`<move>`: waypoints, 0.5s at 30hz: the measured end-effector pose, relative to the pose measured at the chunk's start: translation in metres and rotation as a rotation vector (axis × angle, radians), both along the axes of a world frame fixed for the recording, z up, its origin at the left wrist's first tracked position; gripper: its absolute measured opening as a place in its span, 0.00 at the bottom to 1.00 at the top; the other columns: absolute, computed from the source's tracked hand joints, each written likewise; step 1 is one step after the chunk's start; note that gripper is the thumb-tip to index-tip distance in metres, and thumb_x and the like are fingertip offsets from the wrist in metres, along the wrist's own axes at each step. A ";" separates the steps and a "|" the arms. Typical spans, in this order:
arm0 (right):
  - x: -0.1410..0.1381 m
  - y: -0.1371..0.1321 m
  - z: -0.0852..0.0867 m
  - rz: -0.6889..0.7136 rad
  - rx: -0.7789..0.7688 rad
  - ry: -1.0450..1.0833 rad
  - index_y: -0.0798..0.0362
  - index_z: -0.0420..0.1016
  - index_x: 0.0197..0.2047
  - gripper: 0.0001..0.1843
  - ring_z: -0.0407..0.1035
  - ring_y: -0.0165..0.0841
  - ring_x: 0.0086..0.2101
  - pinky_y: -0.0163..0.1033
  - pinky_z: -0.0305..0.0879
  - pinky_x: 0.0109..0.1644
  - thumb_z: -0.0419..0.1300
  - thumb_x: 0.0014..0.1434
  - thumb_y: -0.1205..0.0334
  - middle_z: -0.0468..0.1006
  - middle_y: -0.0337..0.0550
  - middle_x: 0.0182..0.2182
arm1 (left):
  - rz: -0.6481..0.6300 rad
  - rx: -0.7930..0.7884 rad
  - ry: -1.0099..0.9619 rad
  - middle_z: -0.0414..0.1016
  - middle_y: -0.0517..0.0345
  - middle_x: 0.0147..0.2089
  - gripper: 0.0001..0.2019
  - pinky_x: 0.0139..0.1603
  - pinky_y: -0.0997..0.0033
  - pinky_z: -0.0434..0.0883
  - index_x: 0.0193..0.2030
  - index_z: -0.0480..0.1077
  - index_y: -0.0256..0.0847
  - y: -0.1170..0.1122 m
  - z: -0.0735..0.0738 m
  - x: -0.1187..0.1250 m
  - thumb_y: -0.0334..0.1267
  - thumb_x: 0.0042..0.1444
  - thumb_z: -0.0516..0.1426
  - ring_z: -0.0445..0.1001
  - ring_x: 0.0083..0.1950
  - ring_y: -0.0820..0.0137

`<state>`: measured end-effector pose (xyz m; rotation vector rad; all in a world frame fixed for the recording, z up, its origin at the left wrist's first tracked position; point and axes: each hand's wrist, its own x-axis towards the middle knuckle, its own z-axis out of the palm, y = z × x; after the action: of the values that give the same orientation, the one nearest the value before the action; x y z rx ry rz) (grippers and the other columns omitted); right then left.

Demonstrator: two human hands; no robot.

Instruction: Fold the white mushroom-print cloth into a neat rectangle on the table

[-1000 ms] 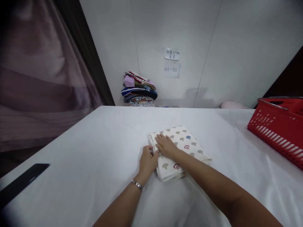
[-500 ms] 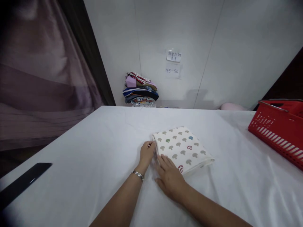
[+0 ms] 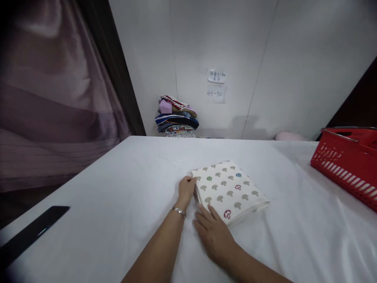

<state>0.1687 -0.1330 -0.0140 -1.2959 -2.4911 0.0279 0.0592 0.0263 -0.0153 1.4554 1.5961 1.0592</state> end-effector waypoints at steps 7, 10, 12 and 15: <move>0.016 0.013 0.037 -0.007 -0.193 0.148 0.47 0.58 0.63 0.25 0.47 0.40 0.63 0.55 0.48 0.65 0.49 0.63 0.61 0.58 0.45 0.63 | 0.001 0.008 -0.006 0.75 0.57 0.28 0.09 0.34 0.72 0.63 0.25 0.69 0.40 -0.004 0.001 0.001 0.41 0.51 0.55 0.71 0.32 0.69; 0.020 0.030 0.042 -0.145 -0.129 0.156 0.50 0.48 0.67 0.30 0.38 0.41 0.65 0.55 0.44 0.66 0.48 0.64 0.57 0.48 0.46 0.66 | 0.006 0.021 -0.010 0.75 0.56 0.30 0.09 0.35 0.72 0.64 0.26 0.69 0.39 -0.005 0.001 0.001 0.42 0.51 0.54 0.71 0.33 0.69; 0.017 0.039 0.036 -0.169 -0.145 0.096 0.52 0.46 0.68 0.34 0.36 0.42 0.65 0.55 0.42 0.66 0.50 0.62 0.53 0.45 0.48 0.67 | 0.007 0.025 -0.012 0.75 0.56 0.30 0.09 0.36 0.72 0.64 0.27 0.69 0.40 -0.005 0.001 0.001 0.41 0.51 0.54 0.71 0.34 0.69; 0.007 0.041 0.018 -0.142 -0.182 -0.001 0.55 0.49 0.67 0.37 0.36 0.45 0.65 0.56 0.41 0.66 0.55 0.58 0.52 0.45 0.52 0.66 | 0.003 0.026 -0.012 0.74 0.57 0.29 0.08 0.36 0.72 0.64 0.26 0.69 0.40 -0.003 -0.001 0.001 0.40 0.51 0.53 0.71 0.34 0.69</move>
<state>0.1758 -0.0923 0.0039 -1.5429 -2.4373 0.2244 0.0606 0.0232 -0.0160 1.4611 1.5820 1.0921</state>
